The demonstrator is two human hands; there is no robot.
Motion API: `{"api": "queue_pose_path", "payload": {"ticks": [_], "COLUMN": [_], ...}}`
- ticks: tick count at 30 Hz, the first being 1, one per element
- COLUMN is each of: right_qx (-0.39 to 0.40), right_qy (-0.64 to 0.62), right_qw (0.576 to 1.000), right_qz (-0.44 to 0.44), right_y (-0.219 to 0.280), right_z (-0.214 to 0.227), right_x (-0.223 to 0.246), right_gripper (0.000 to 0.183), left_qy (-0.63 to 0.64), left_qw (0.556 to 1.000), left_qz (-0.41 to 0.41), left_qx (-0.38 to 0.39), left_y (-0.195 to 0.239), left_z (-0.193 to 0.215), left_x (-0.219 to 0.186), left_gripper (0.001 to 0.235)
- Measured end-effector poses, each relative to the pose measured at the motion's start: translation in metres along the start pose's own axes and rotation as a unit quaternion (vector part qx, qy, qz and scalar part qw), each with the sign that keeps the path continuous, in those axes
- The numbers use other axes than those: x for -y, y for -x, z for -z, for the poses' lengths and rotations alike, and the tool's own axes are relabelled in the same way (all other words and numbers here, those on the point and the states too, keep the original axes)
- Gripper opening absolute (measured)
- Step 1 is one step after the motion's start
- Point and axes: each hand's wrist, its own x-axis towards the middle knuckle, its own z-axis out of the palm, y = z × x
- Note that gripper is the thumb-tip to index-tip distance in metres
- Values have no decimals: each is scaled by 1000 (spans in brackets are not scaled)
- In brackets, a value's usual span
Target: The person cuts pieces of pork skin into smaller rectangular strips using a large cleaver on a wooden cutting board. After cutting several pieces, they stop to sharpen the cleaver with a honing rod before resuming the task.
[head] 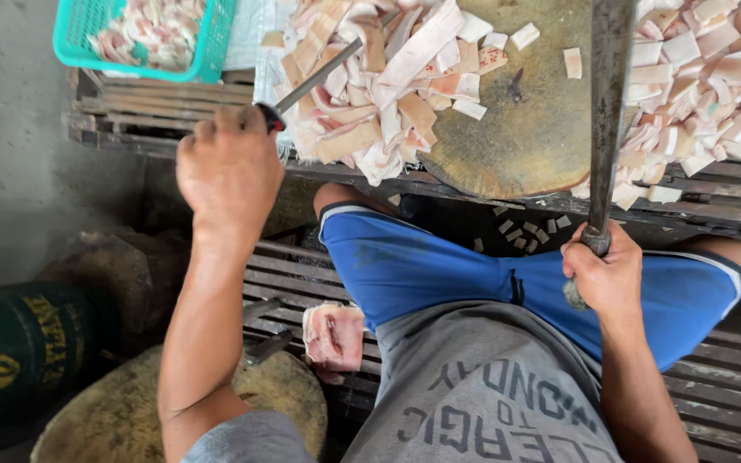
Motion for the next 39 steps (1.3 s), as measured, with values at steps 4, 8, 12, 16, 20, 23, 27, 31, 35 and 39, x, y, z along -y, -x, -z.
{"api": "queue_pose_path", "payload": {"ticks": [4,8,12,16,20,23,27,31,35,39], "right_qx": [-44,-37,44,73,104,160,244,236,184,190], "right_qy": [66,75,-78,-100,-135,-192,-343,-418,-211,185], "right_qw": [997,996,995,989,985,968,907,875,957,959], "right_qz": [-17,-44,-50,-79,-20,23,26,61,75,101], "right_y": [7,8,-7,-16,-23,-29,-44,-71,-43,23], "right_z": [5,12,15,12,6,-4,-12,-2,-6,8], "right_x": [-5,-20,-37,-48,-51,-44,-23,4,0,-28], "right_gripper": [8,8,12,14,16,17,20,17,10,14], "left_qy": [-58,-126,-135,-100,87,425,718,796,781,757], "left_qw": [995,987,987,993,994,893,636,514,580,569], "left_qz": [-62,-95,-85,-52,30,64,82,49,11,137], "left_qx": [-44,7,-22,-39,66,137,270,317,231,291], "left_y": [-15,0,-1,-11,-5,10,51,82,75,56], "left_z": [14,62,97,97,66,36,17,29,35,21], "left_x": [6,29,26,20,9,-37,-140,-190,-186,-169], "left_gripper": [18,15,14,16,31,38,33,26,27,26]}}
